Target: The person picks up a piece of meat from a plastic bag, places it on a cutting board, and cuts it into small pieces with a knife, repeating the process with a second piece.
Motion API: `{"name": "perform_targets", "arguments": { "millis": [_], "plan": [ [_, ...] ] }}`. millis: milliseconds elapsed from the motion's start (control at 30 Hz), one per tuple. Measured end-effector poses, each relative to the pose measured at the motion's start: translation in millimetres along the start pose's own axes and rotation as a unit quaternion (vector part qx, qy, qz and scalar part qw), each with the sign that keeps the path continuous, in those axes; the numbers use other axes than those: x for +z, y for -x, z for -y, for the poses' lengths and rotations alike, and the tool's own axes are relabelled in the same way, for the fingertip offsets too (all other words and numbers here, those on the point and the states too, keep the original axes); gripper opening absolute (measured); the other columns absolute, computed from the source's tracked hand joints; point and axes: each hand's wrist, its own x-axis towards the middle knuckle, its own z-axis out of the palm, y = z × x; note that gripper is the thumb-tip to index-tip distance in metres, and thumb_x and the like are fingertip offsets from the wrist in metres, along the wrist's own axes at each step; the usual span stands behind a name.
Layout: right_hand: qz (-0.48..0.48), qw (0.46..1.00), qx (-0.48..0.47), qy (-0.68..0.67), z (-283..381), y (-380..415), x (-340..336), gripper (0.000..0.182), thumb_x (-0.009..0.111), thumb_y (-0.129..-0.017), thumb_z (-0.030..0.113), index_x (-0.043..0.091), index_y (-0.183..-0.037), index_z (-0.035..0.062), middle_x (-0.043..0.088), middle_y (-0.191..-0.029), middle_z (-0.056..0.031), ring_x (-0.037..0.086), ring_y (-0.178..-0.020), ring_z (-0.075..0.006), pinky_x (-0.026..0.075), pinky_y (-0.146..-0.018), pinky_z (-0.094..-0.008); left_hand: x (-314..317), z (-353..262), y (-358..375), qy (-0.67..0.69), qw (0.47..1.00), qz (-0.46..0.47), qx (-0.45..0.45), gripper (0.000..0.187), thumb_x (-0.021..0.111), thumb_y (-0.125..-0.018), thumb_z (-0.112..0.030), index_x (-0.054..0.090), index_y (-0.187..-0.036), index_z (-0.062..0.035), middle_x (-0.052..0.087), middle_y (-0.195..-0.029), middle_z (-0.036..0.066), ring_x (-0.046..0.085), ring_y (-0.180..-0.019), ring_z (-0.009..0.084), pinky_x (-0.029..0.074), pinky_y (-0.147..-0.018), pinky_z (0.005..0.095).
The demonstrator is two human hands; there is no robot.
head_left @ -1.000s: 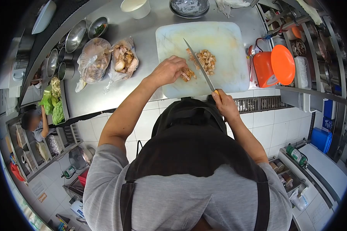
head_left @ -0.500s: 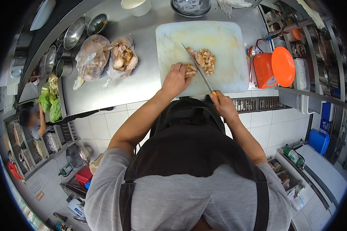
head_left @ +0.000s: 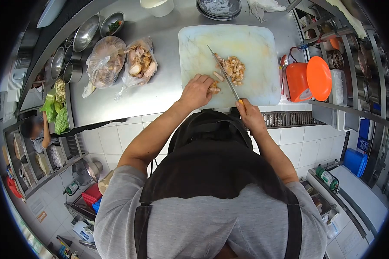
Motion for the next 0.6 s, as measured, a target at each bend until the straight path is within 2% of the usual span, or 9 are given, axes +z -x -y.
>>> {"name": "perform_targets", "arguments": {
  "millis": [67,200,300,367,500,567,600],
  "plan": [
    [0.003,1.0,-0.01,-0.012,-2.0,-0.5,-0.2,0.041,0.047,-0.102,0.042,0.059,-0.109,0.0028,0.064,-0.077,-0.0269,0.063,-0.08,-0.0479,0.047,-0.072,-0.0535,-1.3,-1.1,3.5,-0.014,0.997,-0.02,0.074,0.043,0.072,-0.072,-0.01,0.063,-0.114,-0.0063,0.057,-0.125,0.011,0.052,-0.117,0.0281,0.047,-0.096,0.0415],
    [-0.004,1.0,-0.017,-0.013,0.7,0.2,-2.0,0.04,0.048,-0.102,0.041,0.059,-0.107,0.0026,0.064,-0.077,-0.0268,0.062,-0.08,-0.0478,0.047,-0.071,-0.0531,-6.4,-7.0,-12.9,-0.04,0.991,-0.022,0.123,0.039,0.072,-0.072,-0.01,0.064,-0.111,-0.0077,0.056,-0.128,0.009,0.051,-0.119,0.0265,0.047,-0.095,0.0425],
    [-0.004,1.0,-0.015,-0.013,3.7,-0.4,-3.9,0.04,0.049,-0.102,0.04,0.059,-0.106,0.0025,0.064,-0.077,-0.0265,0.063,-0.079,-0.0475,0.047,-0.07,-0.0528,-3.3,-5.1,-20.1,-0.025,0.995,0.0,0.098,0.038,0.071,-0.073,-0.011,0.064,-0.11,-0.007,0.057,-0.127,0.009,0.052,-0.119,0.0268,0.047,-0.095,0.0429],
    [0.002,1.0,-0.015,-0.004,1.7,-0.9,-3.6,0.04,0.048,-0.102,0.041,0.059,-0.107,0.0026,0.064,-0.077,-0.0263,0.063,-0.079,-0.0474,0.047,-0.07,-0.0525,0.5,-6.2,-19.9,-0.049,0.997,-0.044,0.042,0.038,0.072,-0.073,-0.013,0.063,-0.109,-0.0057,0.059,-0.124,0.01,0.053,-0.118,0.0269,0.047,-0.093,0.0427],
    [0.006,1.0,-0.02,-0.016,5.6,1.0,-8.6,0.04,0.049,-0.102,0.041,0.059,-0.107,0.0026,0.064,-0.077,-0.0261,0.063,-0.079,-0.0473,0.047,-0.071,-0.0522,10.8,-9.7,-20.5,-0.055,0.996,-0.072,-0.006,0.042,0.073,-0.073,-0.015,0.061,-0.111,-0.0034,0.06,-0.121,0.011,0.053,-0.117,0.028,0.047,-0.093,0.0425],
    [0.024,1.0,0.008,-0.002,3.6,-2.4,-7.7,0.039,0.048,-0.101,0.041,0.059,-0.11,0.0039,0.066,-0.087,-0.0275,0.062,-0.088,-0.0484,0.047,-0.078,-0.0556,12.2,-9.8,-24.1,-0.05,0.993,-0.087,-0.061,0.047,0.075,-0.073,-0.018,0.059,-0.114,-0.0015,0.06,-0.121,0.013,0.053,-0.116,0.0302,0.046,-0.094,0.0429],
    [0.025,1.0,0.008,-0.002,6.6,-3.8,-8.6,0.039,0.048,-0.101,0.041,0.059,-0.11,0.0039,0.066,-0.087,-0.0275,0.062,-0.088,-0.0484,0.047,-0.078,-0.0556,11.2,-10.6,-23.7,-0.05,0.993,-0.087,-0.063,0.047,0.075,-0.073,-0.018,0.059,-0.114,-0.0015,0.06,-0.121,0.013,0.053,-0.116,0.0302,0.046,-0.094,0.0429]
  ]
}}
